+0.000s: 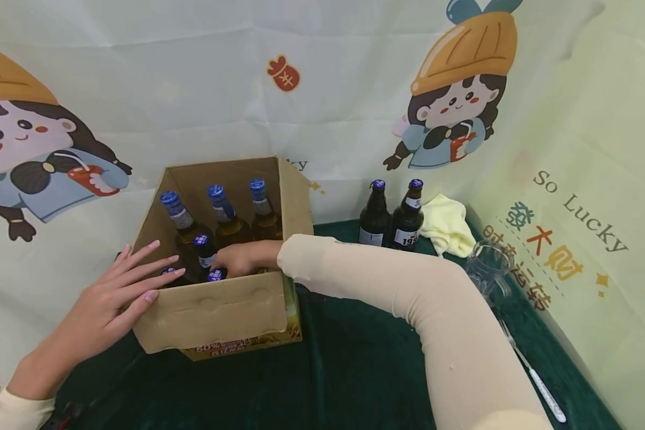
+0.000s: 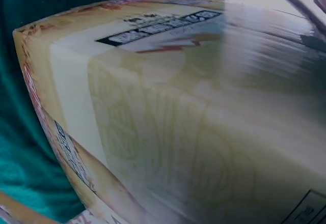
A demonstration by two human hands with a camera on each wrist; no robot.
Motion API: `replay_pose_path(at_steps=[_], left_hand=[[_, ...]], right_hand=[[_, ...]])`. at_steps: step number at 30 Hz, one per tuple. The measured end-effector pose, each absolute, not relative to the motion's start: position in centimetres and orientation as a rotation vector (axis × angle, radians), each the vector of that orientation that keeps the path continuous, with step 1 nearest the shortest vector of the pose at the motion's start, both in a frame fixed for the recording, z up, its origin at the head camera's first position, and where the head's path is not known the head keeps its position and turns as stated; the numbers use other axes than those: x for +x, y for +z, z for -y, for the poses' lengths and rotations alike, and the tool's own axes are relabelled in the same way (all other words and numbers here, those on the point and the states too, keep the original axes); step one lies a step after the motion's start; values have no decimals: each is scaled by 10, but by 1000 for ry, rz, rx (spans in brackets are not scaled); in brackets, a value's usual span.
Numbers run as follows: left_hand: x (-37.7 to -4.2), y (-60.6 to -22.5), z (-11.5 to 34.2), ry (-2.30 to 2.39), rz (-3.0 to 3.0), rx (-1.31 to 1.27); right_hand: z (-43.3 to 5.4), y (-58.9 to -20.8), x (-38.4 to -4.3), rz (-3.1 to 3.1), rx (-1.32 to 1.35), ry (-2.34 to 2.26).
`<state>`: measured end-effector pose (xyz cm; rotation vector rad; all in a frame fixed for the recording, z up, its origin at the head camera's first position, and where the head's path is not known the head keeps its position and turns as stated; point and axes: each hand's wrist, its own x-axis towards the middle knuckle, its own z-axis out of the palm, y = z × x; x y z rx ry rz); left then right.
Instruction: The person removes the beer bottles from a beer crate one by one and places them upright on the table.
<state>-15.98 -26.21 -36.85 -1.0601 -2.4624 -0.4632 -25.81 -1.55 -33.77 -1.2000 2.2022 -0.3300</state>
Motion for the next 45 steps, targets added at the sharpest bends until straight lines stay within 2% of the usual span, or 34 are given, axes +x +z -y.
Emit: replay_pose_path(at_steps=[16, 26, 34, 45], left_hand=[[-162, -371, 262, -467, 2439, -1066], [-163, -368, 262, -484, 2425, -1080], [-159, -371, 264, -511, 2457, -1053], [-161, -370, 263, -550, 2427, -1065]], right_hand=[[7, -332, -255, -2361, -1332, -496], [-5, -323, -246, -2399, -1232, -1092], [-8, -318, -243, -2127, -1258, -1655], [-17, -289, -247, -2066, -1286, -1813]])
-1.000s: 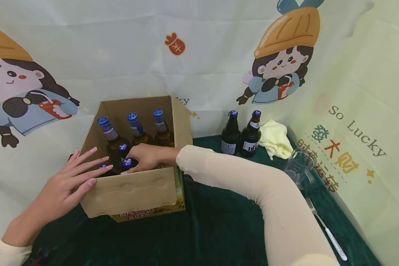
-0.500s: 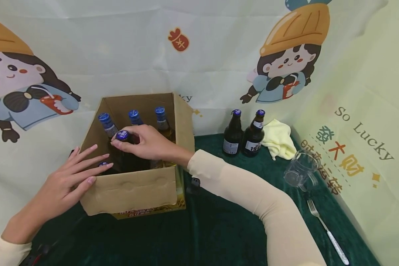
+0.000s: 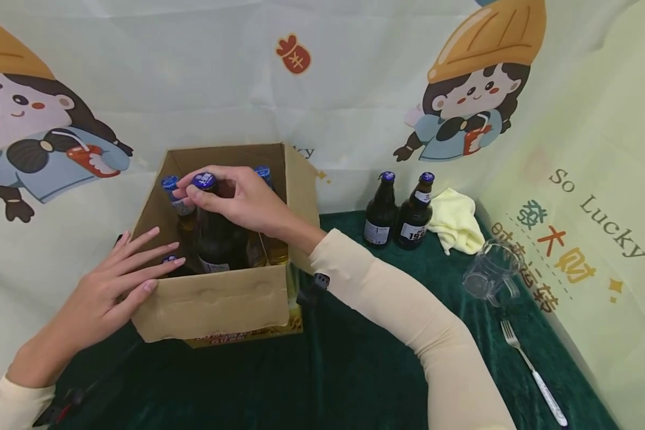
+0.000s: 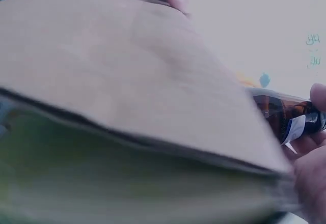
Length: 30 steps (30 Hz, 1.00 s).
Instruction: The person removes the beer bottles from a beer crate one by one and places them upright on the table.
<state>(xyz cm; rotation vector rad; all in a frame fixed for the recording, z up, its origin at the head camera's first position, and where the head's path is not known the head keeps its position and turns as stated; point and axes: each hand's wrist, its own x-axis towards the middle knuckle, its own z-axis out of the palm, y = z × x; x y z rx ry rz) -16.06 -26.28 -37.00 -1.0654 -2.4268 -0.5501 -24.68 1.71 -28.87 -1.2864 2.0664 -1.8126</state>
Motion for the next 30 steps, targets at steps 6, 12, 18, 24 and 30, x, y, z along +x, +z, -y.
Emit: replay_pose_path(at_steps=[6, 12, 18, 24, 30], left_hand=[[-163, -367, 261, -544, 2427, -1068], [-163, -366, 261, -539, 2430, -1060], [-164, -367, 262, -527, 2432, -1055], [-162, -368, 263, -526, 2440, -1055], [-160, -370, 264, -521, 2438, -1062]], right_hand=[[-32, -257, -248, -2157, -1244, -1856], [-49, -226, -248, -2195, -1233, -1921], [-65, -199, -248, -2288, -1252, -1946], [-79, -182, -247, -2370, -1187, -1972], [-90, -172, -243, -2396, -1083, -1979]])
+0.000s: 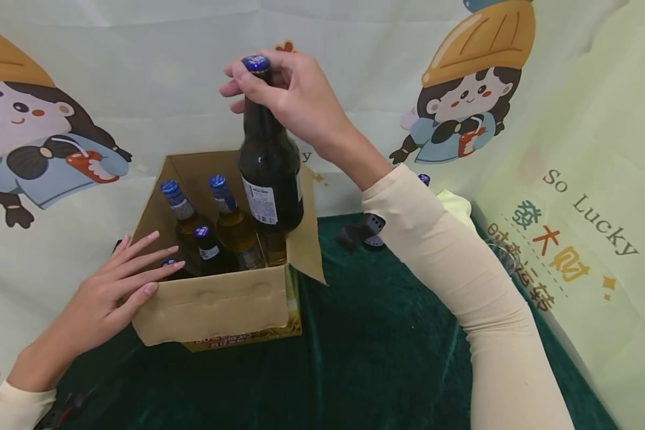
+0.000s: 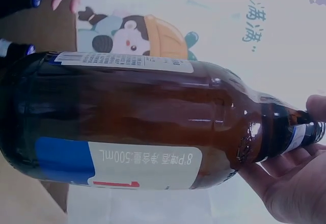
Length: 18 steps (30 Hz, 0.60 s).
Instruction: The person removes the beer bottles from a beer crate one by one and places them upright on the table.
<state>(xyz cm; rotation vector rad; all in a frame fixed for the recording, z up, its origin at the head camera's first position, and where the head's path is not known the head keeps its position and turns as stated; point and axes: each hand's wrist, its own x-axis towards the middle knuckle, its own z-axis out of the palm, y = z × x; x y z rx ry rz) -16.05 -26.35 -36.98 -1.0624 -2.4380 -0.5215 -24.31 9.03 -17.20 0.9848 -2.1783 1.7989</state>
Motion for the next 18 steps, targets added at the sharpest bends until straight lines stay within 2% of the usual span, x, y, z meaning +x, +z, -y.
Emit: replay_pose_path(at_steps=[18], left_hand=[[-160, -369, 259, -532, 2439, -1056]], right_hand=[[-153, -198, -243, 2239, 744, 1782]])
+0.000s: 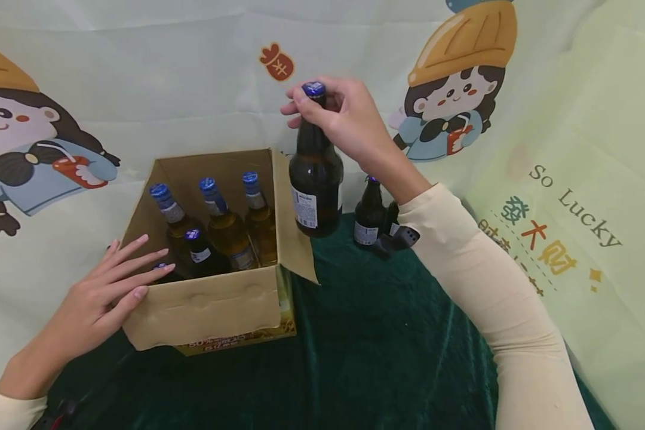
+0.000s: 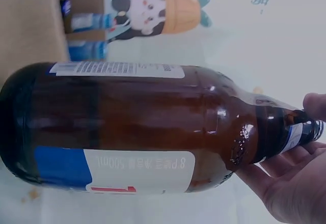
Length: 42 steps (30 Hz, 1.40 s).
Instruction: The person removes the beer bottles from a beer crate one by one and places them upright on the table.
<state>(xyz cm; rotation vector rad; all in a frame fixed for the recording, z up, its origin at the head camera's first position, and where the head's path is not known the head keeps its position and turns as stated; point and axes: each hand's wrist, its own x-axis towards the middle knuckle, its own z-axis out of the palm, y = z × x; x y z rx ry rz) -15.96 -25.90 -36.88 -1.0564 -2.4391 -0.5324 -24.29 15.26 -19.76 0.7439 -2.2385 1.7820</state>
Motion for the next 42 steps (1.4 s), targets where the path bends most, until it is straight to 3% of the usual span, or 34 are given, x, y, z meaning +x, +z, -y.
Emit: replay_pose_path(at_steps=[21, 42], left_hand=[[-160, -370, 258, -556, 2514, -1032], [-160, -369, 259, -551, 2462, -1053]], right_hand=[[-221, -338, -267, 2467, 397, 1614], [-290, -386, -249, 2474, 135, 1498]])
